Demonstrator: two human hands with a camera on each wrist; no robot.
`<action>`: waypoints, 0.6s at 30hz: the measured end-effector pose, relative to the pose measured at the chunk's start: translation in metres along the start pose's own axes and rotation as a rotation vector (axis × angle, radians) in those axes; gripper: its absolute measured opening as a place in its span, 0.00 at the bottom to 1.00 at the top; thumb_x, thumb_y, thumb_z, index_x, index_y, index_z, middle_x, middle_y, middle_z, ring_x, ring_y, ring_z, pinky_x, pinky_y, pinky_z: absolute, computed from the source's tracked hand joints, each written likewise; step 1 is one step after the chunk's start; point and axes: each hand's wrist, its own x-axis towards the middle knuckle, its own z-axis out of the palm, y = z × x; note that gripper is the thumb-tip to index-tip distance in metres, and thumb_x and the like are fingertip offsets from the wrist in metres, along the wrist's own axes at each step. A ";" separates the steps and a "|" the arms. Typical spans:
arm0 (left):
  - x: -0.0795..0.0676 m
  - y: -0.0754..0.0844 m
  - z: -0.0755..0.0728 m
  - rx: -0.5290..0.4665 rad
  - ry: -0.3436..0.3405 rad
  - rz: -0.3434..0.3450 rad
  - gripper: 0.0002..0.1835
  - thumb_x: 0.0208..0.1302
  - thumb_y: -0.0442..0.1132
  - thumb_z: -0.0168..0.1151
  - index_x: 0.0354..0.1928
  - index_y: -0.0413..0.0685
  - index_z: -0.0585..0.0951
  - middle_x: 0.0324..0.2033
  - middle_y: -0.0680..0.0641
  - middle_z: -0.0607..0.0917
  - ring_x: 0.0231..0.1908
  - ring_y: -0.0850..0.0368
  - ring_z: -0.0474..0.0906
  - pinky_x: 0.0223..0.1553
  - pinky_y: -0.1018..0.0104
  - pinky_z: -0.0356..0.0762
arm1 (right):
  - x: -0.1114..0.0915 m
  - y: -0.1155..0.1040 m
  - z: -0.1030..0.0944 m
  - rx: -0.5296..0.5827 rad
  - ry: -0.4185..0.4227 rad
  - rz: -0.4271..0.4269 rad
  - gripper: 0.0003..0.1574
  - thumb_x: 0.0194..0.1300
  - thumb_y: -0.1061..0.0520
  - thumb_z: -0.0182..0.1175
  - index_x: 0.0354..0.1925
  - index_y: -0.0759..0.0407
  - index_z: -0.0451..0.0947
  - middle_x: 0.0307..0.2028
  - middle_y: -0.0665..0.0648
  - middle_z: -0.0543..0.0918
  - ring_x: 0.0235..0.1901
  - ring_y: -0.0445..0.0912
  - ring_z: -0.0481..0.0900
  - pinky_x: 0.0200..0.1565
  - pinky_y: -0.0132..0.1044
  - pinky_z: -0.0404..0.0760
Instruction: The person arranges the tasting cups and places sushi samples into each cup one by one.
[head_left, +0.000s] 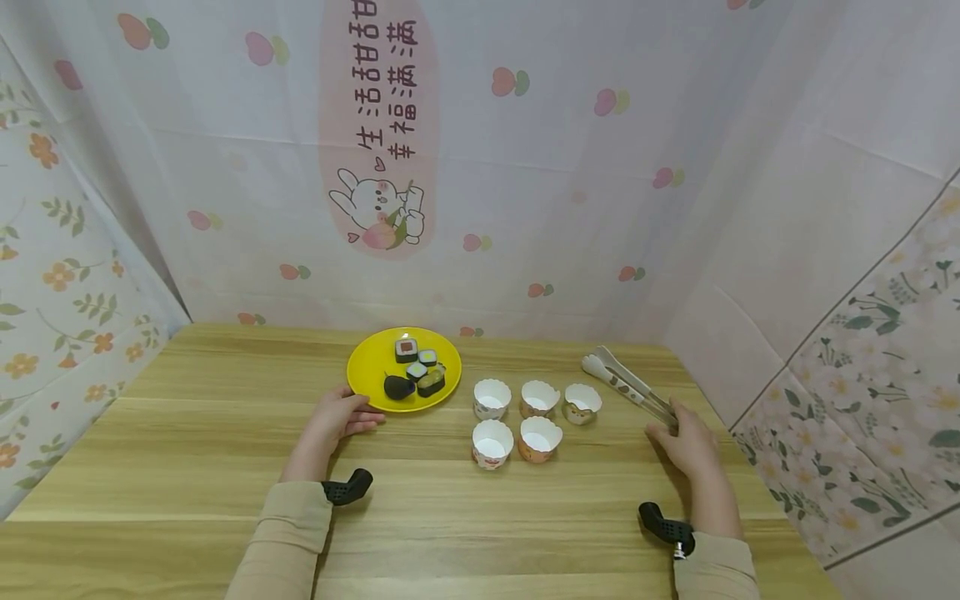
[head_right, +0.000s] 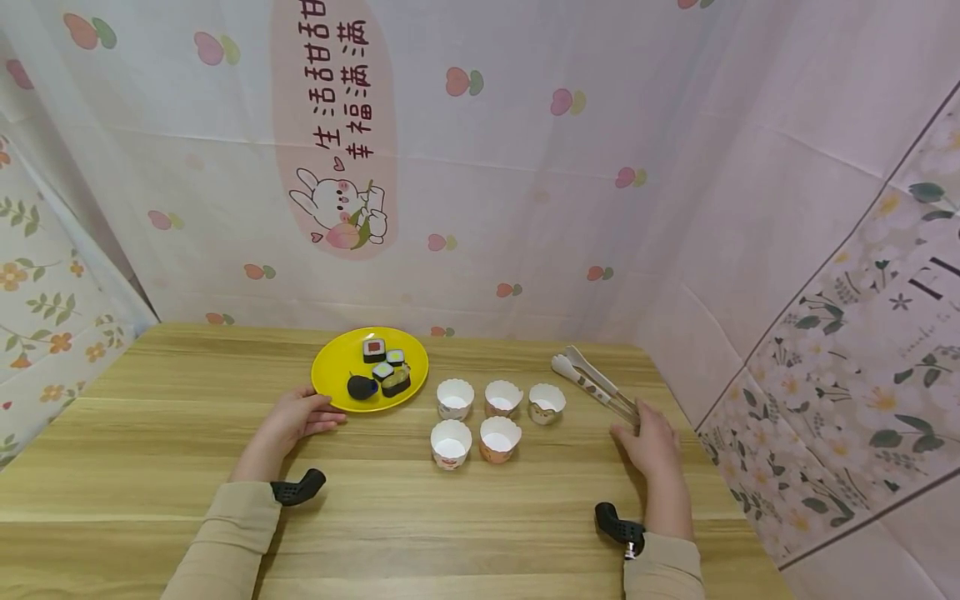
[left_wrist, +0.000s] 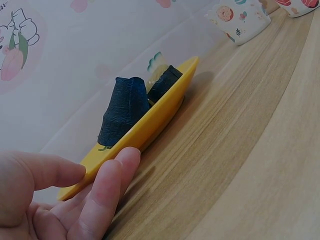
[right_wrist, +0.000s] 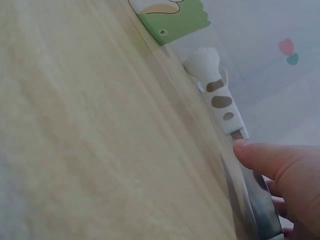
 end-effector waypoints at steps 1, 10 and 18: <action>0.000 0.000 0.000 0.001 0.000 0.000 0.25 0.74 0.32 0.44 0.66 0.26 0.54 0.30 0.41 0.84 0.28 0.54 0.85 0.33 0.65 0.84 | 0.000 0.000 0.000 -0.001 0.004 0.000 0.51 0.68 0.42 0.56 0.69 0.76 0.48 0.64 0.79 0.59 0.62 0.74 0.54 0.58 0.72 0.51; -0.001 0.000 0.000 -0.001 0.003 0.006 0.24 0.73 0.32 0.44 0.65 0.25 0.55 0.29 0.41 0.84 0.28 0.54 0.85 0.33 0.65 0.84 | 0.002 0.000 0.005 0.001 0.041 0.006 0.46 0.67 0.49 0.59 0.68 0.75 0.52 0.62 0.78 0.62 0.60 0.73 0.59 0.57 0.70 0.56; -0.001 0.000 0.001 0.001 0.009 0.002 0.23 0.74 0.32 0.44 0.65 0.25 0.56 0.29 0.42 0.84 0.28 0.54 0.85 0.32 0.65 0.84 | 0.000 0.000 0.006 0.024 0.052 0.018 0.39 0.67 0.56 0.58 0.66 0.76 0.56 0.59 0.80 0.62 0.58 0.74 0.60 0.58 0.67 0.60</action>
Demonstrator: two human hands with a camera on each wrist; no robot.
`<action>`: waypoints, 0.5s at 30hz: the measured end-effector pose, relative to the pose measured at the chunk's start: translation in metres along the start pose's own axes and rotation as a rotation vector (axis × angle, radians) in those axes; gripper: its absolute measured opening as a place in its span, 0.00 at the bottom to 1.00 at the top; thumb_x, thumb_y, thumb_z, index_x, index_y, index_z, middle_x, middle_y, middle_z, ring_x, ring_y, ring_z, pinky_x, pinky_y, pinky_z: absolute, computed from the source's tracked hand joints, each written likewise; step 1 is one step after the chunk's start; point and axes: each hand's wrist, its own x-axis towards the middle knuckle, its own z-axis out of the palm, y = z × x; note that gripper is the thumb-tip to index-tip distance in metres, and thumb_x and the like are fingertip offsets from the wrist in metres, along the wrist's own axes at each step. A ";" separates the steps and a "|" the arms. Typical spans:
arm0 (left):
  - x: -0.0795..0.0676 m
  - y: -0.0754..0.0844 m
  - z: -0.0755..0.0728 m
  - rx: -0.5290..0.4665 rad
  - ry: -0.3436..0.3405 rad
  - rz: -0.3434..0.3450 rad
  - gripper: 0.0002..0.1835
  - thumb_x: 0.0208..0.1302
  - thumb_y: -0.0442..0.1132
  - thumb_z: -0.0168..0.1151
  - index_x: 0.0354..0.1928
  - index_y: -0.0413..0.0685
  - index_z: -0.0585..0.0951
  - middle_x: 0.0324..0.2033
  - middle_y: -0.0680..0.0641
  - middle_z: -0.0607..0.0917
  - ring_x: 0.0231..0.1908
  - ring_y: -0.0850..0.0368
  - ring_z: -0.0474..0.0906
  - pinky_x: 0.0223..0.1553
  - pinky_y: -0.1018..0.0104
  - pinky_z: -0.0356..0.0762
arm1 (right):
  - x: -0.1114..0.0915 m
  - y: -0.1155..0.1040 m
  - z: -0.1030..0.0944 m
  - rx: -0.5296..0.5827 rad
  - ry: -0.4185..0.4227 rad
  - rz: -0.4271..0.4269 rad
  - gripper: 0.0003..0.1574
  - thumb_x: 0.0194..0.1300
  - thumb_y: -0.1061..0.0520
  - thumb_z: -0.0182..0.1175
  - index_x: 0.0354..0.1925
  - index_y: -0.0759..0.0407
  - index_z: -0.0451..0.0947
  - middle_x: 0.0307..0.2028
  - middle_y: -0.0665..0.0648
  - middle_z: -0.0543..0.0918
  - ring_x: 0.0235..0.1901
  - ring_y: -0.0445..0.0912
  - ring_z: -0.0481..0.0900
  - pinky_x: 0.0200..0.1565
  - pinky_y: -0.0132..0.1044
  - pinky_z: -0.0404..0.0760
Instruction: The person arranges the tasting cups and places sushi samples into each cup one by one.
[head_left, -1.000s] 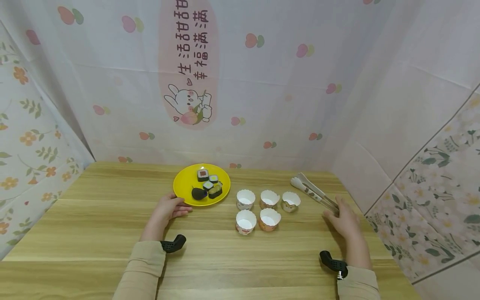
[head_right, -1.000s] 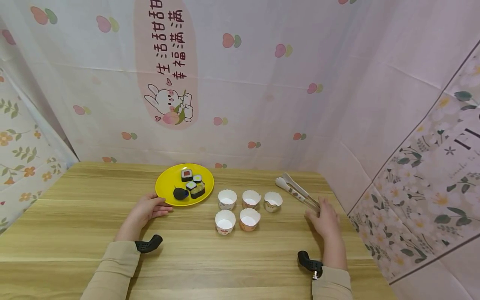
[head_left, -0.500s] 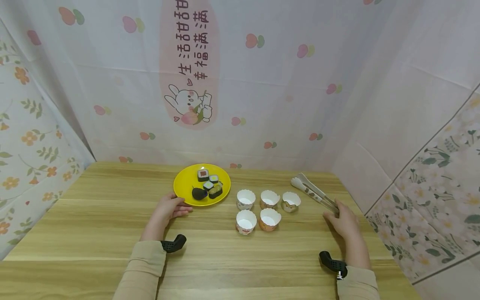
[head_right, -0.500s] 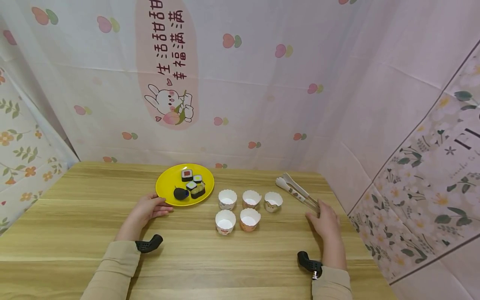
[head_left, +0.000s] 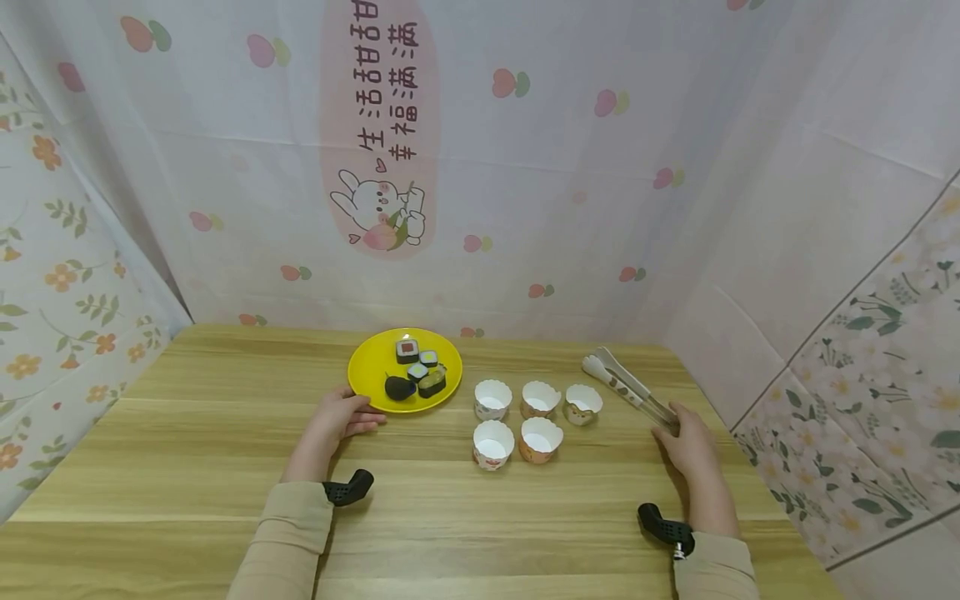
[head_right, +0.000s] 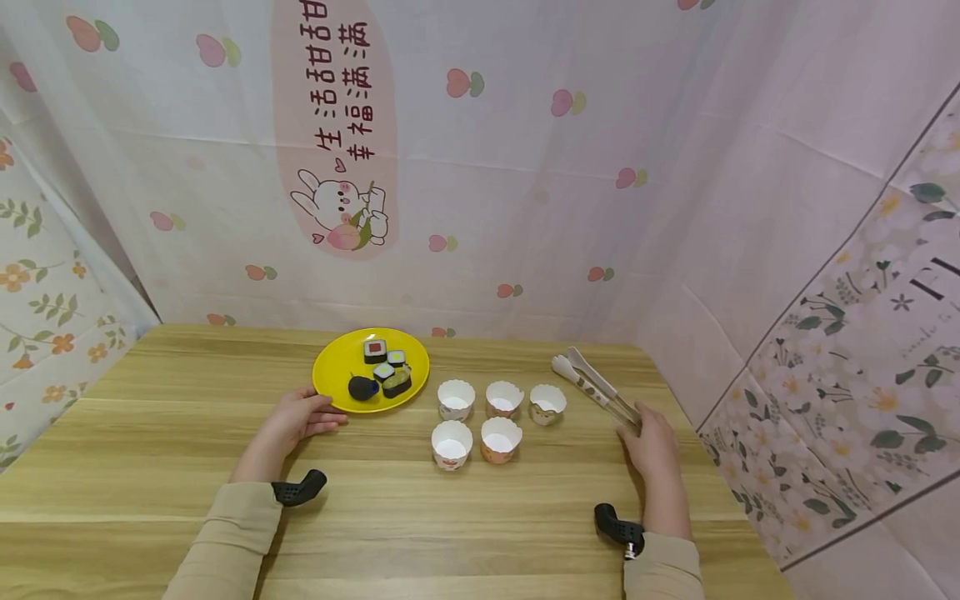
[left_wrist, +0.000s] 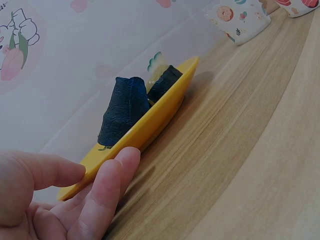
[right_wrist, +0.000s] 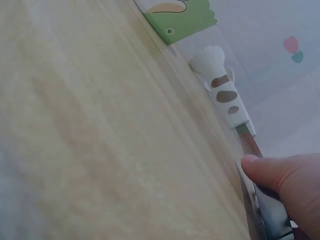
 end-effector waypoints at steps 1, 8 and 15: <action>0.000 0.000 0.000 -0.001 0.000 0.000 0.24 0.74 0.32 0.44 0.65 0.25 0.56 0.29 0.42 0.84 0.28 0.54 0.85 0.32 0.65 0.84 | 0.000 0.000 0.000 0.002 -0.004 0.004 0.38 0.68 0.56 0.57 0.66 0.76 0.56 0.59 0.80 0.62 0.58 0.74 0.60 0.58 0.67 0.60; -0.001 0.000 0.001 -0.002 0.004 0.003 0.24 0.73 0.32 0.44 0.65 0.25 0.55 0.29 0.41 0.84 0.28 0.54 0.85 0.32 0.66 0.84 | 0.001 0.003 0.000 0.001 -0.019 0.020 0.35 0.69 0.56 0.57 0.66 0.74 0.59 0.58 0.80 0.64 0.56 0.74 0.62 0.55 0.67 0.65; -0.001 0.000 0.001 -0.010 0.001 0.006 0.23 0.73 0.31 0.44 0.64 0.24 0.56 0.29 0.41 0.84 0.27 0.53 0.85 0.32 0.65 0.84 | 0.000 0.001 0.000 -0.025 0.006 -0.001 0.30 0.68 0.57 0.57 0.60 0.76 0.66 0.51 0.79 0.71 0.49 0.72 0.69 0.50 0.64 0.70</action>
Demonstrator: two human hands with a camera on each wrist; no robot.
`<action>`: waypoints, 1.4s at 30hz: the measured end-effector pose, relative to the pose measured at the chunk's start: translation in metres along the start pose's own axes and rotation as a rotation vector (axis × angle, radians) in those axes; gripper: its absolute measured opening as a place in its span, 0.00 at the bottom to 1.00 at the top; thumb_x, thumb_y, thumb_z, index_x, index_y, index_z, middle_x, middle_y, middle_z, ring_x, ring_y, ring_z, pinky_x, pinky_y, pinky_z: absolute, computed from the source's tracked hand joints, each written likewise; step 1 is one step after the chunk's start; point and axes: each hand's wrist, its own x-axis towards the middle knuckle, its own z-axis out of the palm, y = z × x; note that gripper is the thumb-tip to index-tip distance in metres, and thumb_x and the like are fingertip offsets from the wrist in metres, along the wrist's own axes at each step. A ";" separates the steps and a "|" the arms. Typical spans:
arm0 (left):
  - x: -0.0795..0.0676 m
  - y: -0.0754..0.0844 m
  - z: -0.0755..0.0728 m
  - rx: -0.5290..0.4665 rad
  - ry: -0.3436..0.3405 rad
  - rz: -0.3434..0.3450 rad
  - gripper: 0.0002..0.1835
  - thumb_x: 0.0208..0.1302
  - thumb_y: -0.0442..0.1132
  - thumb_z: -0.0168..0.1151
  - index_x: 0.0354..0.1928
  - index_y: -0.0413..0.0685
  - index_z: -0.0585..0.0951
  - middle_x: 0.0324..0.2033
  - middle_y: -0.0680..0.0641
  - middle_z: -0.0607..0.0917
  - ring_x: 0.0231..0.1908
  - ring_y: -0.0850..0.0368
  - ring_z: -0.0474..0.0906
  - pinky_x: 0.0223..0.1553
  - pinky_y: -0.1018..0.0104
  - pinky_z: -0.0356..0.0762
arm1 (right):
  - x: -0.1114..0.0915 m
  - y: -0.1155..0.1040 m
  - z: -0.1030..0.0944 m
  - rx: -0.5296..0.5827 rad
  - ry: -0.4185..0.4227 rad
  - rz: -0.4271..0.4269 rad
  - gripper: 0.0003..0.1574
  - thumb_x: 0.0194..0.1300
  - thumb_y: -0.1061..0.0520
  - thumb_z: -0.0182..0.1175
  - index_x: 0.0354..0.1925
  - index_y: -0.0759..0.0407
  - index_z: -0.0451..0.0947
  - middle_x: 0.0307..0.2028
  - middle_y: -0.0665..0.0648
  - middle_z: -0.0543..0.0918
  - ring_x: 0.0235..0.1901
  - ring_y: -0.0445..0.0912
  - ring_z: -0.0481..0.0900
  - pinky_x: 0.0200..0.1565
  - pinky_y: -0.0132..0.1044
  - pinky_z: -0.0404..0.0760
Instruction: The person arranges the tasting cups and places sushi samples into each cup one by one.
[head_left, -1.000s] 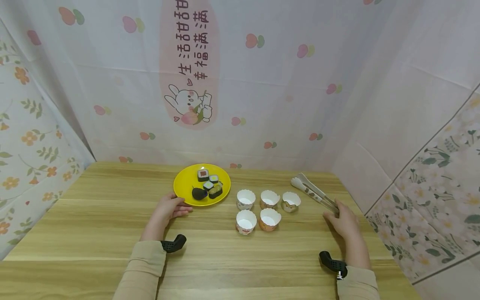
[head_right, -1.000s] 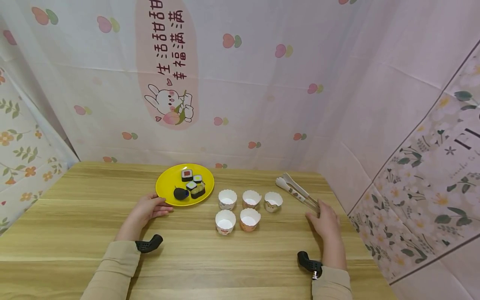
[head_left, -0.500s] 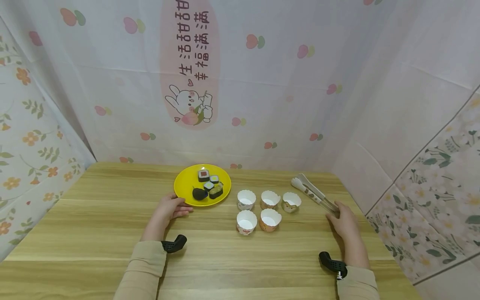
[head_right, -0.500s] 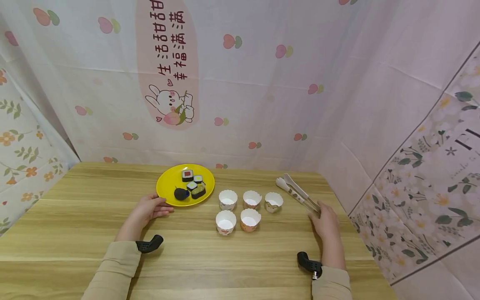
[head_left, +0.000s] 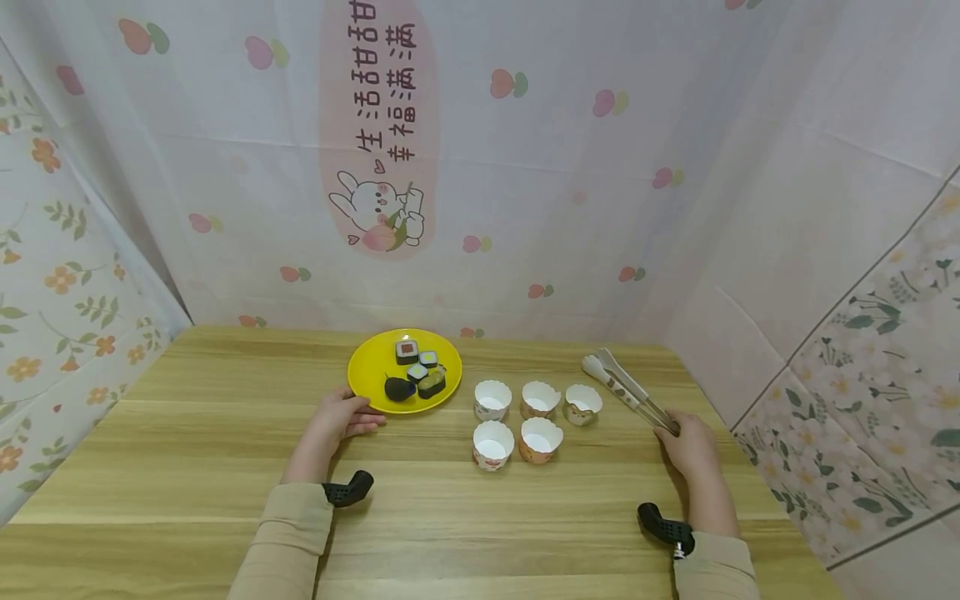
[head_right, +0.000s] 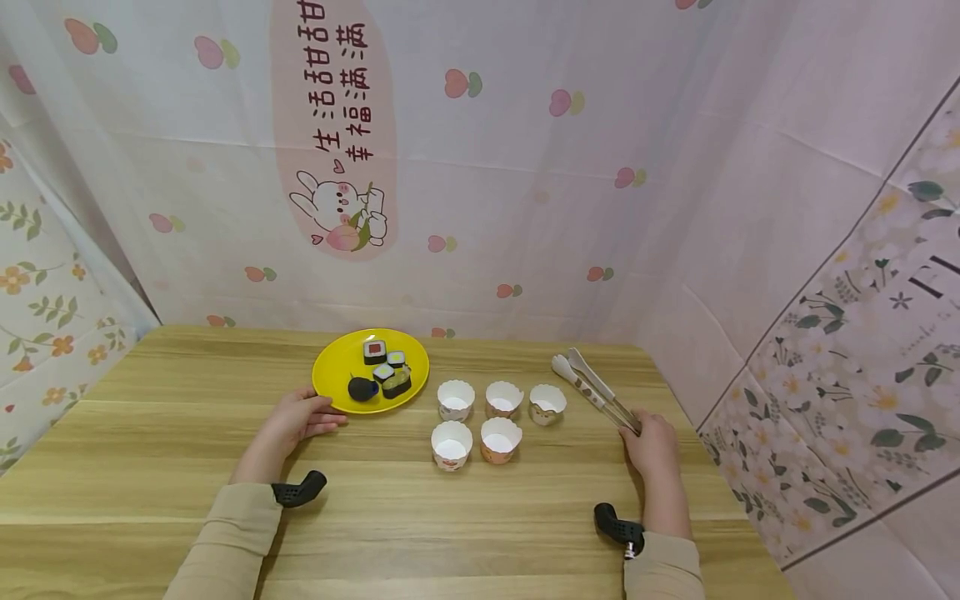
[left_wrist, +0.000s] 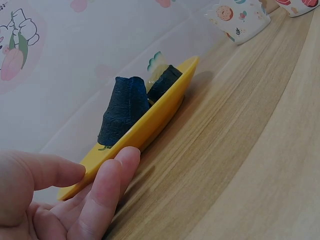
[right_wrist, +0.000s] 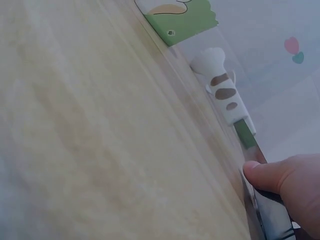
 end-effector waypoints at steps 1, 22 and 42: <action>0.000 0.000 0.000 0.000 -0.001 -0.001 0.23 0.73 0.31 0.44 0.64 0.24 0.56 0.29 0.41 0.84 0.28 0.53 0.85 0.32 0.65 0.84 | 0.000 0.000 0.000 -0.003 0.003 -0.001 0.29 0.68 0.57 0.57 0.59 0.77 0.67 0.49 0.79 0.72 0.48 0.72 0.70 0.49 0.64 0.71; -0.002 0.000 0.000 0.021 -0.010 0.011 0.24 0.73 0.31 0.43 0.66 0.25 0.55 0.29 0.42 0.84 0.28 0.53 0.85 0.32 0.66 0.84 | -0.001 -0.007 -0.002 -0.008 -0.009 0.019 0.26 0.67 0.59 0.54 0.55 0.80 0.67 0.48 0.79 0.71 0.46 0.71 0.71 0.47 0.63 0.72; 0.000 0.000 0.000 0.017 0.007 0.006 0.25 0.73 0.31 0.44 0.66 0.25 0.55 0.29 0.42 0.84 0.28 0.54 0.85 0.31 0.67 0.84 | -0.001 -0.026 -0.014 0.055 -0.039 0.048 0.29 0.73 0.53 0.49 0.59 0.76 0.63 0.50 0.78 0.73 0.48 0.71 0.72 0.43 0.62 0.75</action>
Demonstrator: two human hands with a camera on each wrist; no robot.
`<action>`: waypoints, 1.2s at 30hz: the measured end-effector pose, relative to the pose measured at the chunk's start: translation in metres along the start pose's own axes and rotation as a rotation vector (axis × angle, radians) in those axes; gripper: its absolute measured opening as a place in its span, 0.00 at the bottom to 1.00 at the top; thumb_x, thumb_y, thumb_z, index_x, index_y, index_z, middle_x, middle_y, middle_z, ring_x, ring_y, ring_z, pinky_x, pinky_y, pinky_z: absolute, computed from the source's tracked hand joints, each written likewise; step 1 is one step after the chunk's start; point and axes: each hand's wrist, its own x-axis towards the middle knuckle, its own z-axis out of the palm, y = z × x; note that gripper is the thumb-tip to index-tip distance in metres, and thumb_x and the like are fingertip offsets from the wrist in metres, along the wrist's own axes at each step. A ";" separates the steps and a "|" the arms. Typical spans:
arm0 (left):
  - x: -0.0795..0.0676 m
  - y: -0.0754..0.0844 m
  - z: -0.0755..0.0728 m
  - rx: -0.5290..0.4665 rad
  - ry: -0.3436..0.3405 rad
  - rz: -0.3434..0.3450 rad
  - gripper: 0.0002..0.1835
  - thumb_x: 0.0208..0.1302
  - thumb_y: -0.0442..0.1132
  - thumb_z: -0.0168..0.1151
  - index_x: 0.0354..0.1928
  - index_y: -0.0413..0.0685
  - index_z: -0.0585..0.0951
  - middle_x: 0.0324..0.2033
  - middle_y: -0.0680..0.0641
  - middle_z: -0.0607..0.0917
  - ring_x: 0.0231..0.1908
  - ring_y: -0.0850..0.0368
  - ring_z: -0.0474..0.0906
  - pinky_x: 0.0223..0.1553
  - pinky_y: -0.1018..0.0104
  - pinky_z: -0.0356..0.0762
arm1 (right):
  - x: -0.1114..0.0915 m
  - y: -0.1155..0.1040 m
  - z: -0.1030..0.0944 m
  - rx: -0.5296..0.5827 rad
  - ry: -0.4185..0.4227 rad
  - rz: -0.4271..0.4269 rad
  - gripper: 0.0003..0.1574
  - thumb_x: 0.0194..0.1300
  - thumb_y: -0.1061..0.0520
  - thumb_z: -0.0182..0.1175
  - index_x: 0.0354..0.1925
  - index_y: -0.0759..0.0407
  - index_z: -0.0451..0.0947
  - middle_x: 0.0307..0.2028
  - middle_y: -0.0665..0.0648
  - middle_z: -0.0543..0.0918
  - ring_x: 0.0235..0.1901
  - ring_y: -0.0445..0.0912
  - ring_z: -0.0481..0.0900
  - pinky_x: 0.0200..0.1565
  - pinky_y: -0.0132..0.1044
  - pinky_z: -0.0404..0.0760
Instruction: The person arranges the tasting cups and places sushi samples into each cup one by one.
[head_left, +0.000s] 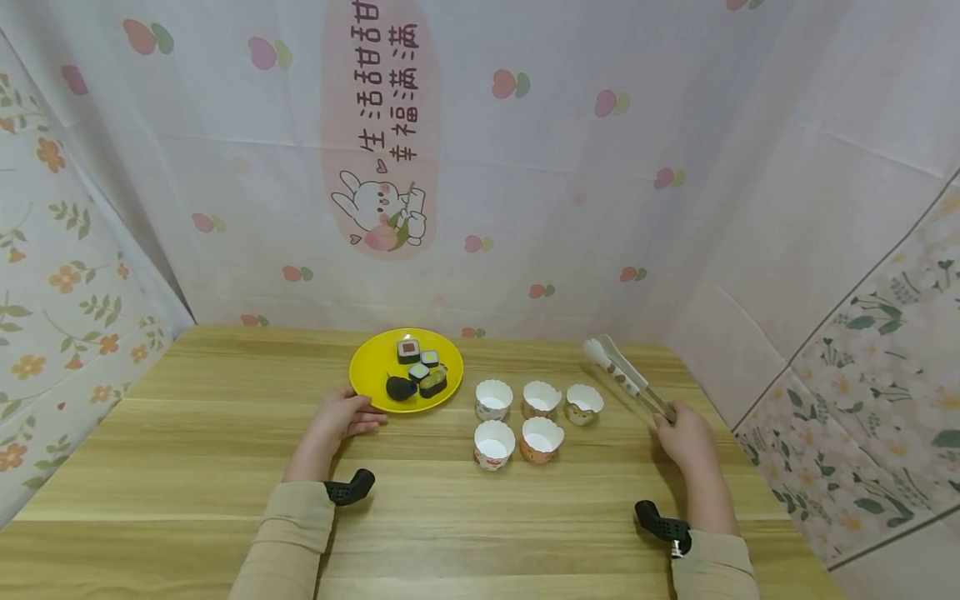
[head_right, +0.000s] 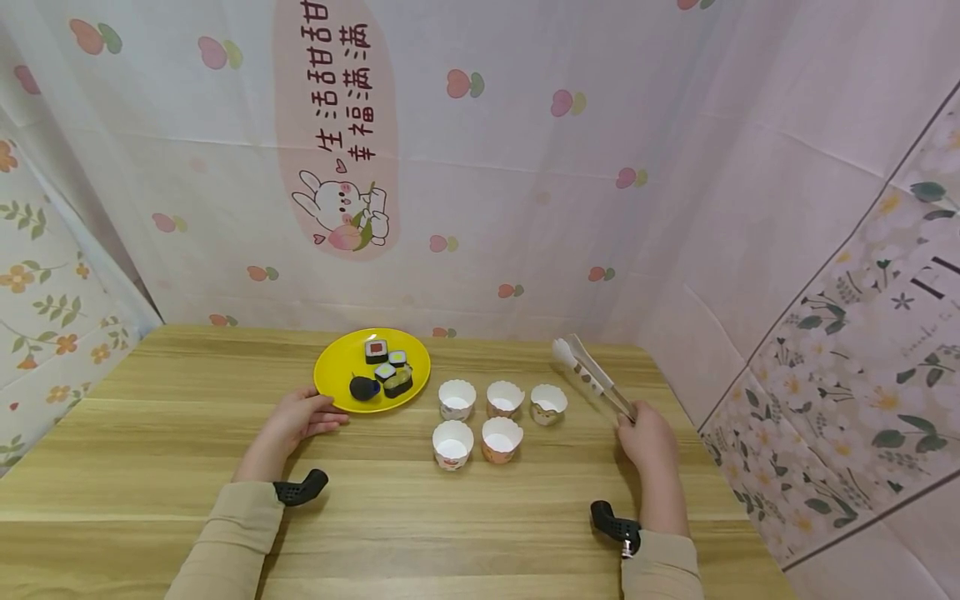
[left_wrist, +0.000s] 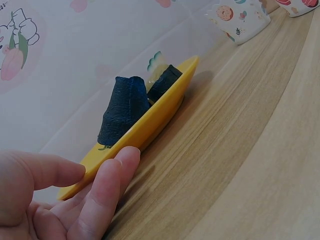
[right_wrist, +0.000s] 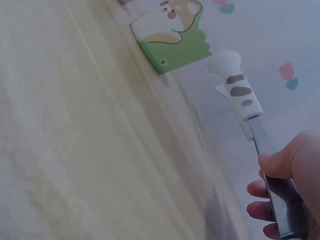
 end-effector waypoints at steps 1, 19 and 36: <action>0.000 0.000 0.000 -0.001 0.000 -0.002 0.25 0.73 0.31 0.44 0.66 0.25 0.55 0.28 0.42 0.84 0.28 0.54 0.85 0.31 0.67 0.84 | 0.000 -0.001 -0.001 0.002 0.002 -0.002 0.29 0.73 0.53 0.49 0.60 0.76 0.63 0.50 0.78 0.73 0.48 0.71 0.72 0.44 0.62 0.75; 0.000 0.000 -0.001 0.000 -0.001 0.000 0.25 0.73 0.31 0.44 0.66 0.26 0.55 0.29 0.42 0.83 0.28 0.54 0.85 0.32 0.67 0.84 | 0.000 -0.016 -0.005 0.019 0.065 0.007 0.37 0.73 0.39 0.43 0.58 0.71 0.67 0.48 0.74 0.76 0.44 0.66 0.75 0.38 0.58 0.75; 0.002 -0.002 0.000 -0.010 -0.008 -0.001 0.24 0.73 0.31 0.44 0.65 0.26 0.55 0.30 0.40 0.83 0.28 0.53 0.85 0.32 0.66 0.84 | -0.005 -0.048 -0.018 -0.058 0.120 -0.073 0.39 0.70 0.34 0.46 0.54 0.68 0.72 0.39 0.66 0.81 0.28 0.53 0.74 0.24 0.43 0.70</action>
